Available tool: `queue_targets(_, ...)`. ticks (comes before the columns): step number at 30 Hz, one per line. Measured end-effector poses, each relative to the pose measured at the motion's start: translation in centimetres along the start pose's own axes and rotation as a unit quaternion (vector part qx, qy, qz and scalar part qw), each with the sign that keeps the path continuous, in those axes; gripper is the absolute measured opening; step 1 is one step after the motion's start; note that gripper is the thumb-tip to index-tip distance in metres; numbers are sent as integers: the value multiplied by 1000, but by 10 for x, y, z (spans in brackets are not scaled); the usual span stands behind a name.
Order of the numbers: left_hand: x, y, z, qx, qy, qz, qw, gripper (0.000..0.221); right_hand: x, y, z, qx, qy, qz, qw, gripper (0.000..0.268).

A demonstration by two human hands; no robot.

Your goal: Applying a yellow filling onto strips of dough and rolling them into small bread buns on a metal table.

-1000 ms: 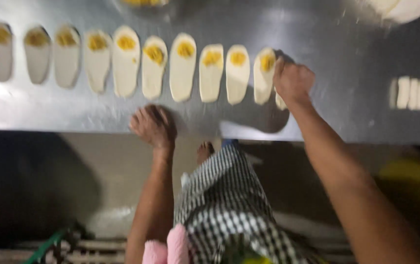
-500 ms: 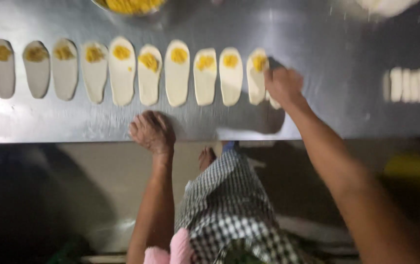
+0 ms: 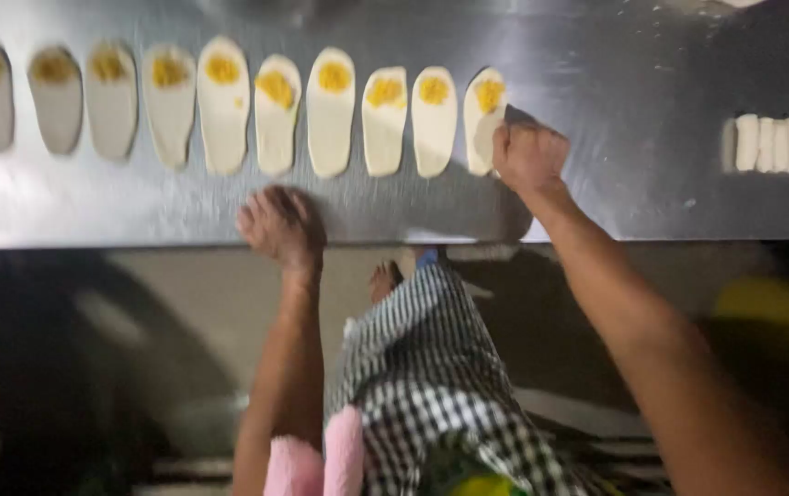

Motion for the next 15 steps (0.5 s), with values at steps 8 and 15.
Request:
queue_targets(8, 5, -6, 6, -11, 25, 9, 1000, 17, 20, -48, -24, 120, -12, 89, 989, 39)
queue_targets(15, 0, -2, 6, -33, 11, -22, 999, 16, 50, -134, -54, 135, 72, 54, 987, 78)
Point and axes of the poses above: each hand's wrist, its own y-axis towards the middle knuckle, its own z-axis out of the palm, x = y × z, the point moved 4 cm from there along y, towards the middle knuckle, and after that the axes turned 4 degrees about -y, right-handed, at the moved point
